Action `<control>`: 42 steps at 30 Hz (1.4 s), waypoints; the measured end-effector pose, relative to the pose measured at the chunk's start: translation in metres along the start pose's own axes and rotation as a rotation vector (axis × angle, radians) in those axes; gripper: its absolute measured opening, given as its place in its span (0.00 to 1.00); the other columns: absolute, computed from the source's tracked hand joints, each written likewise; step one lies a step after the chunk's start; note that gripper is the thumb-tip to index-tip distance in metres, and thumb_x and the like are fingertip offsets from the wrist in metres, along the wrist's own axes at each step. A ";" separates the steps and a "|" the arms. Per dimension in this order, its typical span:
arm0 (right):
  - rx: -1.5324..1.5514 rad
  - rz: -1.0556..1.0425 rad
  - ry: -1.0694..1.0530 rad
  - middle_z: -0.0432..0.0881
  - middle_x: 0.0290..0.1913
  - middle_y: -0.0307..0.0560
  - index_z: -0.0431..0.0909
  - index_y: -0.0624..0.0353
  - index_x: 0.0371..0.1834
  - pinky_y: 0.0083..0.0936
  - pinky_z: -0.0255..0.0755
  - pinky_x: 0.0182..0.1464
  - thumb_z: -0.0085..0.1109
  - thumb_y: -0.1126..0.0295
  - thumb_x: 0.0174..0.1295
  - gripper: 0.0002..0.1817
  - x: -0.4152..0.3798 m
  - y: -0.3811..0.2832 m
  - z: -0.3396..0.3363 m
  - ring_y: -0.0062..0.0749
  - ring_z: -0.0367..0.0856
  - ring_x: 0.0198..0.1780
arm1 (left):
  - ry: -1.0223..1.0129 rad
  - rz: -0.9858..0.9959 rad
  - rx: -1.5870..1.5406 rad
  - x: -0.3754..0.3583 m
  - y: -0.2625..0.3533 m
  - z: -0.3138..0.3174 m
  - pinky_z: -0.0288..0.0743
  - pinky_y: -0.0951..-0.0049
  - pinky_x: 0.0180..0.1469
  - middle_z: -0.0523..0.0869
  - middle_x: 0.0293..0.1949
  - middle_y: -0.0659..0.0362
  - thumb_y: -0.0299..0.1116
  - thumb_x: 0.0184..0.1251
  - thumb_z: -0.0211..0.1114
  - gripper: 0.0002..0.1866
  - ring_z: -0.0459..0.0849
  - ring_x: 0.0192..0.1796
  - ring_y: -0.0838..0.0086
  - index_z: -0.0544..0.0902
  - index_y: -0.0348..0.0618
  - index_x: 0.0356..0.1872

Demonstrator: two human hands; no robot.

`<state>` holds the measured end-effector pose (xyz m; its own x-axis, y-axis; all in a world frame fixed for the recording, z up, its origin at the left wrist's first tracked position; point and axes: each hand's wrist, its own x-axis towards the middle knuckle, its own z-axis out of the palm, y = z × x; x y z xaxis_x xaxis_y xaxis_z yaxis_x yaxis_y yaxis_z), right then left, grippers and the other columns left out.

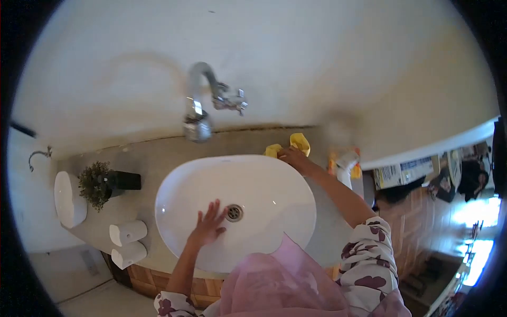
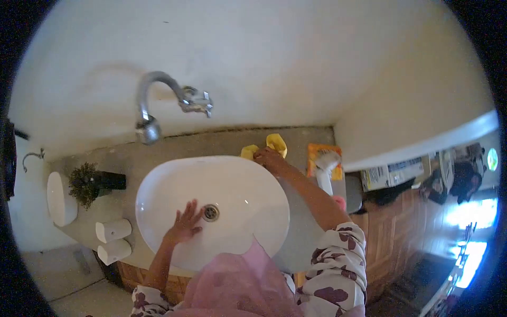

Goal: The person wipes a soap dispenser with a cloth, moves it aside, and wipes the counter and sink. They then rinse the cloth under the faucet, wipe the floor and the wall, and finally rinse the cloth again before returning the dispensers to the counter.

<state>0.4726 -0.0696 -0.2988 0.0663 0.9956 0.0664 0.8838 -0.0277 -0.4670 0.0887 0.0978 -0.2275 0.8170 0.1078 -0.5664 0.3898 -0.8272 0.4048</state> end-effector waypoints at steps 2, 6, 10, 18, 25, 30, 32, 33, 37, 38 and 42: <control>0.017 0.185 -0.166 0.75 0.54 0.44 0.80 0.51 0.45 0.37 0.64 0.57 0.57 0.59 0.52 0.17 -0.024 -0.033 -0.023 0.41 0.70 0.54 | -0.027 -0.004 0.028 0.000 -0.001 -0.001 0.39 0.35 0.67 0.32 0.74 0.56 0.43 0.64 0.59 0.41 0.33 0.76 0.57 0.45 0.62 0.73; 0.108 0.310 0.129 0.75 0.53 0.47 0.80 0.49 0.48 0.40 0.63 0.58 0.60 0.63 0.51 0.18 -0.083 -0.055 -0.001 0.44 0.70 0.56 | -0.117 -0.019 0.078 0.005 -0.004 -0.009 0.42 0.35 0.67 0.29 0.74 0.56 0.44 0.63 0.60 0.42 0.32 0.75 0.56 0.43 0.65 0.73; 0.057 0.449 0.280 0.75 0.53 0.48 0.79 0.49 0.50 0.42 0.63 0.60 0.60 0.66 0.51 0.19 -0.124 -0.084 0.019 0.44 0.70 0.56 | -0.149 -0.040 0.099 0.010 -0.007 -0.007 0.45 0.33 0.66 0.27 0.74 0.56 0.44 0.63 0.60 0.43 0.31 0.75 0.55 0.42 0.66 0.73; -0.137 0.678 0.234 0.69 0.56 0.51 0.74 0.54 0.54 0.40 0.68 0.58 0.52 0.70 0.56 0.20 -0.177 -0.169 0.040 0.45 0.68 0.57 | -0.056 -0.018 0.119 0.013 -0.014 0.002 0.44 0.32 0.65 0.29 0.74 0.57 0.42 0.64 0.60 0.41 0.34 0.75 0.55 0.45 0.68 0.73; -0.316 0.686 0.141 0.66 0.56 0.60 0.64 0.66 0.62 0.39 0.70 0.56 0.46 0.71 0.60 0.25 -0.206 -0.238 0.075 0.46 0.69 0.56 | 0.057 -0.055 0.095 0.009 -0.005 0.011 0.39 0.35 0.68 0.33 0.75 0.61 0.41 0.63 0.61 0.39 0.33 0.76 0.61 0.49 0.72 0.72; -0.117 0.745 0.034 0.67 0.47 0.60 0.61 0.68 0.62 0.36 0.74 0.50 0.49 0.74 0.56 0.28 -0.212 -0.292 0.083 0.51 0.69 0.52 | 0.034 -0.082 0.092 0.009 -0.003 0.008 0.39 0.38 0.69 0.32 0.75 0.63 0.41 0.64 0.61 0.40 0.33 0.76 0.63 0.47 0.75 0.71; -0.079 0.718 0.084 0.67 0.46 0.60 0.62 0.68 0.61 0.34 0.75 0.48 0.50 0.74 0.55 0.27 -0.212 -0.309 0.101 0.51 0.69 0.51 | 0.024 -0.067 0.119 0.010 -0.004 0.007 0.39 0.39 0.69 0.32 0.75 0.63 0.41 0.64 0.61 0.40 0.33 0.76 0.63 0.46 0.76 0.71; -0.042 0.688 0.132 0.67 0.45 0.59 0.63 0.68 0.59 0.32 0.76 0.46 0.51 0.75 0.55 0.26 -0.208 -0.318 0.106 0.51 0.69 0.50 | 0.011 -0.061 0.140 0.010 -0.004 0.006 0.40 0.39 0.69 0.31 0.75 0.63 0.41 0.64 0.61 0.41 0.33 0.76 0.63 0.45 0.76 0.71; 0.053 0.773 0.151 0.67 0.45 0.59 0.65 0.68 0.55 0.34 0.74 0.48 0.55 0.73 0.54 0.24 -0.185 -0.358 0.128 0.49 0.69 0.49 | -0.043 -0.043 0.185 0.012 -0.004 0.002 0.44 0.40 0.69 0.29 0.74 0.61 0.41 0.63 0.61 0.43 0.33 0.76 0.62 0.42 0.74 0.72; 0.052 0.783 0.184 0.67 0.45 0.58 0.65 0.67 0.55 0.35 0.72 0.49 0.58 0.72 0.53 0.25 -0.179 -0.367 0.134 0.49 0.69 0.49 | -0.052 -0.038 0.188 0.012 -0.006 0.000 0.44 0.40 0.69 0.29 0.74 0.61 0.41 0.63 0.61 0.43 0.33 0.76 0.62 0.42 0.74 0.72; 0.188 0.869 0.248 0.67 0.46 0.58 0.66 0.67 0.55 0.37 0.68 0.53 0.61 0.68 0.52 0.27 -0.146 -0.404 0.152 0.49 0.68 0.50 | -0.121 0.024 0.214 0.018 -0.012 -0.006 0.47 0.41 0.69 0.29 0.74 0.57 0.38 0.56 0.66 0.49 0.35 0.76 0.60 0.42 0.72 0.72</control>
<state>0.0358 -0.1898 -0.2541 0.7882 0.5830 -0.1974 0.3884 -0.7199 -0.5752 0.1013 0.1130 -0.2384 0.7631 0.0308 -0.6456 0.2616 -0.9281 0.2651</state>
